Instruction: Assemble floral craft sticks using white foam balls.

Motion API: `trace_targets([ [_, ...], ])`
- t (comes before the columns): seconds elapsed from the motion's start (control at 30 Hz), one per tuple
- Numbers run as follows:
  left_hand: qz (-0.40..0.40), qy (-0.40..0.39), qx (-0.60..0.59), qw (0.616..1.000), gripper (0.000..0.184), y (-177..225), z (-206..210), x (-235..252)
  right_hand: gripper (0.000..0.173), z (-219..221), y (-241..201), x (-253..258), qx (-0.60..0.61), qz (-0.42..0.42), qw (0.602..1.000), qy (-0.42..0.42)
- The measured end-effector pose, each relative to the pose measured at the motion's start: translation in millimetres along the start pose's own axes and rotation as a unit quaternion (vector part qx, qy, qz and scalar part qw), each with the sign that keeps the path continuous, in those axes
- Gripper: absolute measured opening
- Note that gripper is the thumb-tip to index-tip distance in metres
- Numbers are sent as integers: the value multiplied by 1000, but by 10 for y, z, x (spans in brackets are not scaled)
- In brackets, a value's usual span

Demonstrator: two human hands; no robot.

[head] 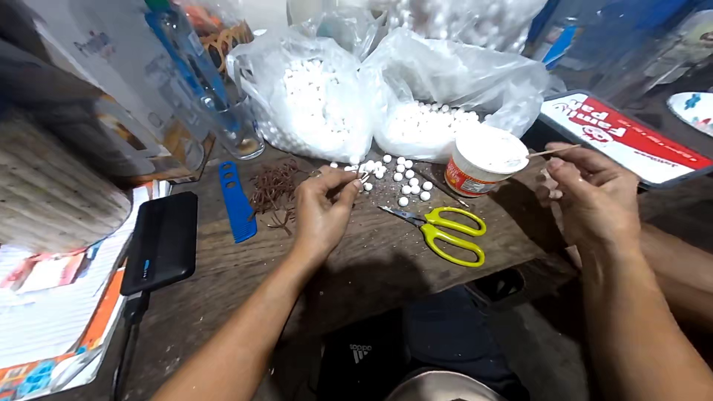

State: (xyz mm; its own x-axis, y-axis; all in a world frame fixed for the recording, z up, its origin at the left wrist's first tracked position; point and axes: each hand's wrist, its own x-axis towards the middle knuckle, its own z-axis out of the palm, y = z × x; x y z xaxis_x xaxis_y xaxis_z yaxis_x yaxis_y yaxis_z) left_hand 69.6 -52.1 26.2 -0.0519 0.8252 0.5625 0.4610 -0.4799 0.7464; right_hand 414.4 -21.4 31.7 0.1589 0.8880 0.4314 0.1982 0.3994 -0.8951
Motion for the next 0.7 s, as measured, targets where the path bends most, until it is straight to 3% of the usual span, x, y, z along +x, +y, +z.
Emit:
trace_targets([
  [0.07,0,16,-9,1000,8,-16,17,0,26,41,-15,44,-15,-51,999,6],
  [0.17,4,23,-13,1000,5,5,24,-9,14,61,-31,54,-42,-130,991,0],
  [0.33,11,16,-1,1000,5,19,32,-14,12,-151,-137,104,-40,-220,975,13],
  [0.53,29,7,7,1000,6,45,66,-36,31,-203,-221,127,100,-87,986,103],
  [0.7,38,2,10,999,6,99,106,-50,41,47,-336,-26,215,24,975,54],
])
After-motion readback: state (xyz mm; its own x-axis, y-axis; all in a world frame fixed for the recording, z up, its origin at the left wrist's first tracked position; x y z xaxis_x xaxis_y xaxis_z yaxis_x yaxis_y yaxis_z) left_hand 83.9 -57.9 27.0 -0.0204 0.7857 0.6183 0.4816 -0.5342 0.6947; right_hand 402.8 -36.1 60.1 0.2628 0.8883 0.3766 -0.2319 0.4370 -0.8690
